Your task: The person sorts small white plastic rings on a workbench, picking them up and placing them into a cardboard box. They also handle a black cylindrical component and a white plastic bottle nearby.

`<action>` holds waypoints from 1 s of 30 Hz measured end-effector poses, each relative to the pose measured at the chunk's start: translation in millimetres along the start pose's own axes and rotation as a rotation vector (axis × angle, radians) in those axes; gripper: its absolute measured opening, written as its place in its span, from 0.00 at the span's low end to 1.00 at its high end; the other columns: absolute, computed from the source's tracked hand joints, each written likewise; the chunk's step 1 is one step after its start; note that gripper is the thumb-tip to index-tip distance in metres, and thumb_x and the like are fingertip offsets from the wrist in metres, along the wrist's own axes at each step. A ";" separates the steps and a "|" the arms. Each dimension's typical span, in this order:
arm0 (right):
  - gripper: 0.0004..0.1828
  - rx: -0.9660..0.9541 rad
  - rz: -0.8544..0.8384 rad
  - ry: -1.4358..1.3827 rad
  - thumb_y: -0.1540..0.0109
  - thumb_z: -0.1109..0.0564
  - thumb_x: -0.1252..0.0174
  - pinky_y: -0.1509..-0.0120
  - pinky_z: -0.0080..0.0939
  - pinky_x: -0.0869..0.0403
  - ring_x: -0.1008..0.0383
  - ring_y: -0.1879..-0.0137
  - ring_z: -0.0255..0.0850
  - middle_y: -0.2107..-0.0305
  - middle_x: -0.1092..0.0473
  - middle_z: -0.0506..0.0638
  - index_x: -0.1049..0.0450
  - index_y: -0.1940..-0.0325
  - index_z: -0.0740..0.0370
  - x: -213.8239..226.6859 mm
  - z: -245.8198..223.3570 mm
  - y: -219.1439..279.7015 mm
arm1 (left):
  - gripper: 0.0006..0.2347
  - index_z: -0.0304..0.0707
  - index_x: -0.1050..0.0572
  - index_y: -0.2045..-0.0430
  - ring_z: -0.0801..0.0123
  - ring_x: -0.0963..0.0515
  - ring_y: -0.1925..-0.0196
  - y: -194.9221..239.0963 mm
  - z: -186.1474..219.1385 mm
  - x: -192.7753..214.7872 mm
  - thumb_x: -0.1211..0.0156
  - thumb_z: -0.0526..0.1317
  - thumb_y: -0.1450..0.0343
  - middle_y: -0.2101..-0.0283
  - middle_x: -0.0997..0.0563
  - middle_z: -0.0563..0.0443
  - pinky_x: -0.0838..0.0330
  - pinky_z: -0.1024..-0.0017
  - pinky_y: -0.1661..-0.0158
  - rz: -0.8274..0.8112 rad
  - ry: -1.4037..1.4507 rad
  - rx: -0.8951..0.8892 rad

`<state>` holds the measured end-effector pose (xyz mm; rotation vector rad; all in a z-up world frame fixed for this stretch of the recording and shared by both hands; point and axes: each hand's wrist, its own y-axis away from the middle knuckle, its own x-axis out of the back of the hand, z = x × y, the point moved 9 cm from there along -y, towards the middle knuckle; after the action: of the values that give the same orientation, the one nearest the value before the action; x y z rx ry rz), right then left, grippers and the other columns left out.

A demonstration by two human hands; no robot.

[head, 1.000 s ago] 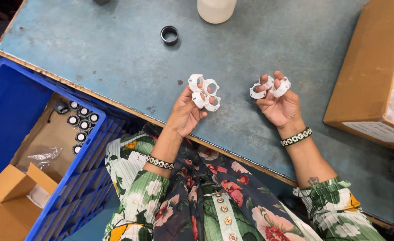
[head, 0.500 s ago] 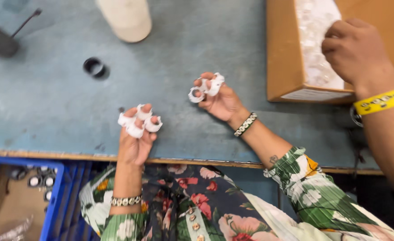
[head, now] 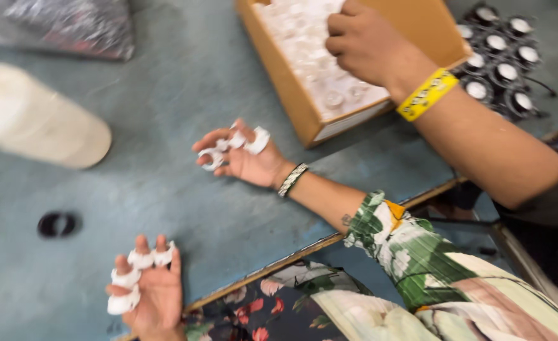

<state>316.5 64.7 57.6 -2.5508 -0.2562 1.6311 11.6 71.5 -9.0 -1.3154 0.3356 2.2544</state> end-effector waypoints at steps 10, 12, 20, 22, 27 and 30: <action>0.17 0.387 0.169 1.022 0.26 0.44 0.43 0.42 0.41 0.24 0.24 0.41 0.43 0.48 0.23 0.52 0.22 0.47 0.59 -19.6 -52.9 17.5 | 0.08 0.59 0.19 0.51 0.49 0.27 0.34 0.0 -6.4 64.3 0.36 0.45 0.23 0.34 0.25 0.51 0.25 0.51 0.45 0.038 0.008 0.041; 0.14 0.571 0.271 1.459 0.26 0.46 0.43 0.41 0.40 0.24 0.23 0.42 0.40 0.49 0.23 0.48 0.20 0.50 0.57 -37.7 -64.9 27.3 | 0.05 0.57 0.19 0.55 0.50 0.25 0.35 1.1 -6.5 57.8 0.33 0.42 0.24 0.36 0.23 0.51 0.22 0.55 0.47 -0.045 0.043 0.063; 0.24 0.968 0.259 2.190 0.28 0.38 0.46 0.23 0.56 0.43 0.41 0.24 0.52 0.34 0.34 0.50 0.25 0.35 0.51 -97.7 -62.1 53.2 | 0.09 0.55 0.19 0.52 0.52 0.24 0.38 8.4 -1.6 45.3 0.32 0.43 0.25 0.39 0.22 0.50 0.22 0.59 0.51 0.064 -0.050 0.049; 0.31 0.961 0.307 2.190 0.28 0.32 0.52 0.21 0.57 0.47 0.48 0.20 0.54 0.29 0.40 0.52 0.34 0.28 0.50 -96.8 -62.8 52.8 | 0.11 0.54 0.20 0.48 0.51 0.24 0.38 7.4 -1.3 37.1 0.34 0.47 0.24 0.38 0.23 0.48 0.22 0.56 0.49 0.059 -0.026 0.046; 0.40 0.920 0.329 2.151 0.28 0.24 0.63 0.16 0.59 0.52 0.55 0.17 0.56 0.23 0.50 0.53 0.52 0.18 0.46 -91.5 -62.7 46.9 | 0.19 0.49 0.23 0.42 0.45 0.25 0.37 2.3 -1.8 20.9 0.43 0.56 0.21 0.35 0.25 0.42 0.25 0.50 0.45 0.070 0.036 0.054; 0.42 0.846 0.337 2.144 0.28 0.24 0.66 0.16 0.59 0.53 0.58 0.17 0.57 0.21 0.53 0.55 0.54 0.17 0.47 -83.4 -59.3 42.5 | 0.21 0.47 0.24 0.40 0.42 0.25 0.35 3.5 -0.1 16.6 0.45 0.59 0.21 0.33 0.27 0.40 0.27 0.47 0.43 0.049 0.052 0.057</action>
<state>339.7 7.0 149.2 -2.0666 0.7979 -1.2267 3.1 73.5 -23.5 -1.3517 0.4523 2.2362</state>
